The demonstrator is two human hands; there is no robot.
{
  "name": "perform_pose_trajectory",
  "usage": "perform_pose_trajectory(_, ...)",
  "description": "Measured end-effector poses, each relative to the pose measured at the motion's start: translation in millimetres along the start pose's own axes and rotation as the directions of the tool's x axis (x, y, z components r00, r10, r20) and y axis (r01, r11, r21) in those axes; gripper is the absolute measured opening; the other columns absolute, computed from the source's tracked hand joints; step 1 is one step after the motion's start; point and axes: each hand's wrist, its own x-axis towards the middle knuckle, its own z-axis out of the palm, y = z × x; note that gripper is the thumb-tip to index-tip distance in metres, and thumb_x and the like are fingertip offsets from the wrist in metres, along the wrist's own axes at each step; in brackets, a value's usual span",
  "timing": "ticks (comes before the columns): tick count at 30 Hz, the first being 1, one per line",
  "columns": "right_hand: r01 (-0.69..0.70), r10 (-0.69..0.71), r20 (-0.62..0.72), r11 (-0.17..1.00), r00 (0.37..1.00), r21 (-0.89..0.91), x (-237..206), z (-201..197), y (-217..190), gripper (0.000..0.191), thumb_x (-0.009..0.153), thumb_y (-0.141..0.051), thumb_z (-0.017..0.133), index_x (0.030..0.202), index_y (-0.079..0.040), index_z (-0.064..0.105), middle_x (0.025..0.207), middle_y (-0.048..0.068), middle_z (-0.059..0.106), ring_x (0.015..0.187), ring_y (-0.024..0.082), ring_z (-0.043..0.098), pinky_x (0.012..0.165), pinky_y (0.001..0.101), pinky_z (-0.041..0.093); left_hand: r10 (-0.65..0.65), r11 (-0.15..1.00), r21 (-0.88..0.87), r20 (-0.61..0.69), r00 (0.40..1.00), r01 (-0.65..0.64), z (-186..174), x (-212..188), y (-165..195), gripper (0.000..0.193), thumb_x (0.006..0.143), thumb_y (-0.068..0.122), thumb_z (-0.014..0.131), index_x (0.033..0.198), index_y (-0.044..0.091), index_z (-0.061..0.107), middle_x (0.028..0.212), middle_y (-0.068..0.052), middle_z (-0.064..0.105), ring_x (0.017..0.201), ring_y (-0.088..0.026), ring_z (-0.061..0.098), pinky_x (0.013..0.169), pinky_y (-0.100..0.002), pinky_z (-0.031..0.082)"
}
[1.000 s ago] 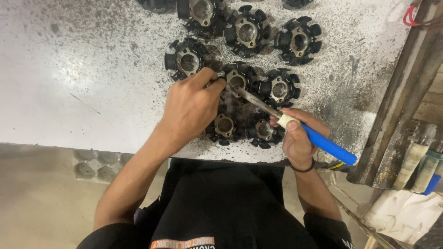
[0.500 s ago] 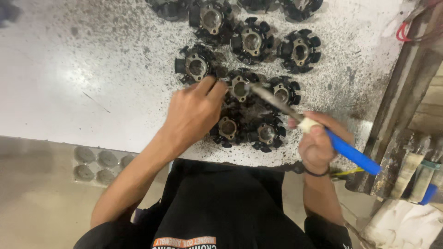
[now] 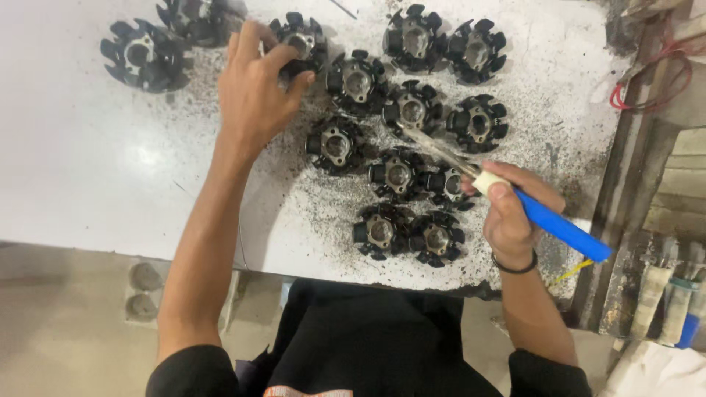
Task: The person solders wire leads onto black motor rotor components at a workbench, using a soldering iron in the right hand while holding solder wire with the left. They work through the rotors one at a time, arranging finished units on the bench, and near the end touch a red-wired probe to the components.
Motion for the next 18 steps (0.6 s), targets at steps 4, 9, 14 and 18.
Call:
perform_pose_trajectory(4, -0.016, 0.015, -0.137, 1.0, 0.99, -0.008, -26.9, -16.3, -8.4, 0.029, 0.099, -0.011, 0.064, 0.117, 0.011, 0.067, 0.103, 0.023, 0.07, 0.077, 0.034, 0.071, 0.073, 0.0449, 0.063, -0.034, 0.994, 0.11, 0.099, 0.994, 0.023, -8.9, -41.4, -24.3, 0.026, 0.086, 0.02, 0.084, 0.109, 0.01, 0.077, 0.132, -0.018, 0.054, 0.119, -0.034, 0.051, 0.077, -0.042, 0.053)
perform_pose_trajectory(9, -0.03, 0.028, -0.232, 1.0, 0.972, -0.005, -59.9, -25.5, -15.8, 0.028, 0.1, -0.013, 0.065, 0.112, 0.012, 0.067, 0.103, 0.022, 0.069, 0.077, 0.036, 0.068, 0.07, 0.048, 0.06, -0.054, 0.998, 0.045, 0.149, 0.987, 0.048, -57.7, -96.0, -20.0, 0.042, 0.079, 0.026, 0.09, 0.116, 0.01, 0.077, 0.136, -0.024, 0.055, 0.117, -0.038, 0.049, 0.087, -0.048, 0.051)
perform_pose_trajectory(14, 0.001, 0.007, -0.143, 0.999, 0.99, 0.054, -73.0, -15.1, -23.5, 0.027, 0.102, -0.014, 0.062, 0.116, 0.009, 0.067, 0.103, 0.022, 0.071, 0.078, 0.035, 0.071, 0.073, 0.0474, 0.063, -0.074, 0.956, -0.247, 0.316, 0.946, 0.157, -99.4, -144.2, 17.7, 0.045, 0.07, 0.024, 0.092, 0.111, 0.011, 0.078, 0.144, -0.018, 0.057, 0.096, -0.028, 0.054, 0.087, -0.045, 0.047)
perform_pose_trajectory(18, -0.118, 0.112, 0.069, 0.989, 0.991, 0.093, -76.0, 17.0, -11.2, 0.029, 0.101, -0.012, 0.062, 0.121, 0.008, 0.068, 0.108, 0.024, 0.072, 0.081, 0.031, 0.076, 0.078, 0.043, 0.066, 0.038, 0.894, -0.437, 0.293, 0.955, 0.099, -94.2, -168.5, 56.1, 0.045, 0.07, 0.009, 0.086, 0.113, 0.005, 0.076, 0.14, -0.02, 0.059, 0.103, -0.036, 0.058, 0.088, -0.043, 0.052)
